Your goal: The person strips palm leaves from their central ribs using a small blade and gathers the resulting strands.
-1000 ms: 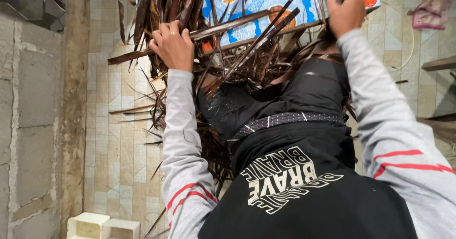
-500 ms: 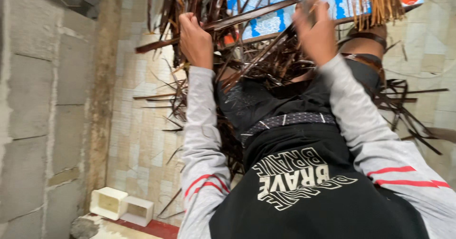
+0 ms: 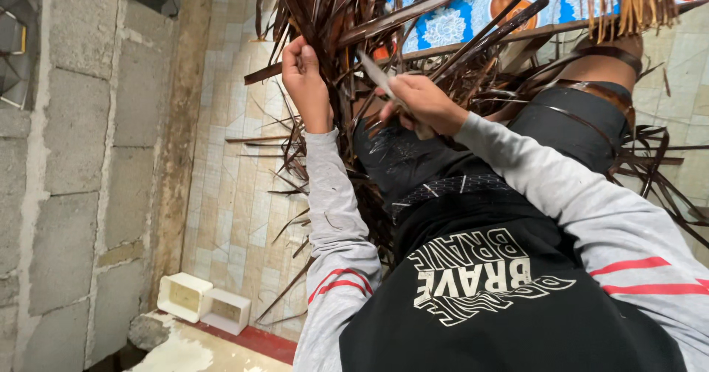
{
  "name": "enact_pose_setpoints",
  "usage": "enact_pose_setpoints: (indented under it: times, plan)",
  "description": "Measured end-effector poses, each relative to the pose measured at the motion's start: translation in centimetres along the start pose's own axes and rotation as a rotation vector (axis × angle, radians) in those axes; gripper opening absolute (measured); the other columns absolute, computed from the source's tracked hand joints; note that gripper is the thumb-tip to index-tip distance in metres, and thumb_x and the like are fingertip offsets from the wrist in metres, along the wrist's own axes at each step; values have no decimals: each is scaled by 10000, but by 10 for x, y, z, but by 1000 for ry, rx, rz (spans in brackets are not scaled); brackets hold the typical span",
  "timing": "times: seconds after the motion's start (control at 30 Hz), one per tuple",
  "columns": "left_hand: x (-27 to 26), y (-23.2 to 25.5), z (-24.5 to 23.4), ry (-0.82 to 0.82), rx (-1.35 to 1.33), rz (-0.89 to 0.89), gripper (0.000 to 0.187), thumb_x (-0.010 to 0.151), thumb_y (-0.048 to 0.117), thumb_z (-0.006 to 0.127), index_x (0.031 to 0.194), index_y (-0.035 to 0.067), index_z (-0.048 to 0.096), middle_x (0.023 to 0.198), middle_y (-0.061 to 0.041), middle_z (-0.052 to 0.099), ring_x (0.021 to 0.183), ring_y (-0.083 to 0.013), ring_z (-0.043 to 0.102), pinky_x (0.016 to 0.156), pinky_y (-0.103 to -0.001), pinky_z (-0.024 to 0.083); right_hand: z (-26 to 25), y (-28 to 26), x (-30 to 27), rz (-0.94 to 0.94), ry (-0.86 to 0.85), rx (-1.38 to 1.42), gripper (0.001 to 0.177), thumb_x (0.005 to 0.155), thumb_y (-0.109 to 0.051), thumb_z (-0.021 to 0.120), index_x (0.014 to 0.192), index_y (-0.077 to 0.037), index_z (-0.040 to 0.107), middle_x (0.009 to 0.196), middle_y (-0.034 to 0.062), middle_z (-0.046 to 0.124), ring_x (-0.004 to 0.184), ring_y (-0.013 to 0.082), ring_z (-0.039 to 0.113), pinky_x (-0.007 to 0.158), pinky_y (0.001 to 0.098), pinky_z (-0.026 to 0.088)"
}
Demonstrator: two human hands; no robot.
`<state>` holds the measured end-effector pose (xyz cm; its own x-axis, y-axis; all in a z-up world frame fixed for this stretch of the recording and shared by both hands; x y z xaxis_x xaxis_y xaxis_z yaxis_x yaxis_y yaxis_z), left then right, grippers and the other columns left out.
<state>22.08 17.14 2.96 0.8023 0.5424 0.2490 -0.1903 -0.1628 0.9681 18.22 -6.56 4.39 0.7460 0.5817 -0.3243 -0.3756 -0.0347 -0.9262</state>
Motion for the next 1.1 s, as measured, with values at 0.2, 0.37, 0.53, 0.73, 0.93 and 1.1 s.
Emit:
enact_pose_setpoints:
  times: [0.2,0.37,0.53,0.73,0.93,1.1]
  plan:
    - [-15,12,5,-75,-83,-44,339,1044,384,618,1203,85,647,1154,-45,701,1086,-167,660,997,-318,525,22,-18,22,-33,115,-385,353,1121,-308,371,1086,-82,640,724,4,680,470,122,502,409,302,374]
    - [-20,19,7,-52,-86,-58,355,1033,414,610,1172,90,654,1038,-34,724,955,-147,677,870,-308,564,38,9,49,-256,145,-487,312,1144,-257,372,959,-108,574,673,14,575,520,164,503,484,350,395]
    - [-27,-2,11,-63,-306,-115,223,1059,274,602,1130,64,632,936,-78,722,810,-161,686,758,-305,599,46,14,56,-275,201,-708,266,1119,-285,422,960,-76,469,652,178,594,543,423,552,570,566,351]
    - [-38,-10,13,-67,-396,-189,166,1072,208,600,1116,51,630,808,-8,649,616,-62,481,555,-231,439,47,-5,43,-415,268,-468,257,1042,-239,612,1228,-107,493,691,37,634,476,204,524,481,380,370]
    - [-44,5,9,-41,-270,-244,209,1042,219,614,1154,46,645,1020,-106,736,890,-162,711,715,-334,673,47,-12,45,-627,284,-543,359,1105,-377,587,1252,-51,548,689,-33,529,447,99,353,401,289,246]
    - [-47,52,2,-34,454,-81,157,1035,175,475,1043,121,622,966,-97,750,869,-272,687,803,-407,519,46,-14,46,-609,319,-664,83,945,-69,544,1005,-108,501,651,20,510,487,203,424,445,398,308]
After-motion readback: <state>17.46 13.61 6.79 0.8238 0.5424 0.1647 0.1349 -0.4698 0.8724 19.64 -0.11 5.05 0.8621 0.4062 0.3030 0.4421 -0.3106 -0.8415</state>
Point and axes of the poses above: each hand's wrist, its own x-axis towards the middle knuckle, its own z-axis out of the palm, y = z × x, the point moved 7 cm from there along x, towards the middle knuckle
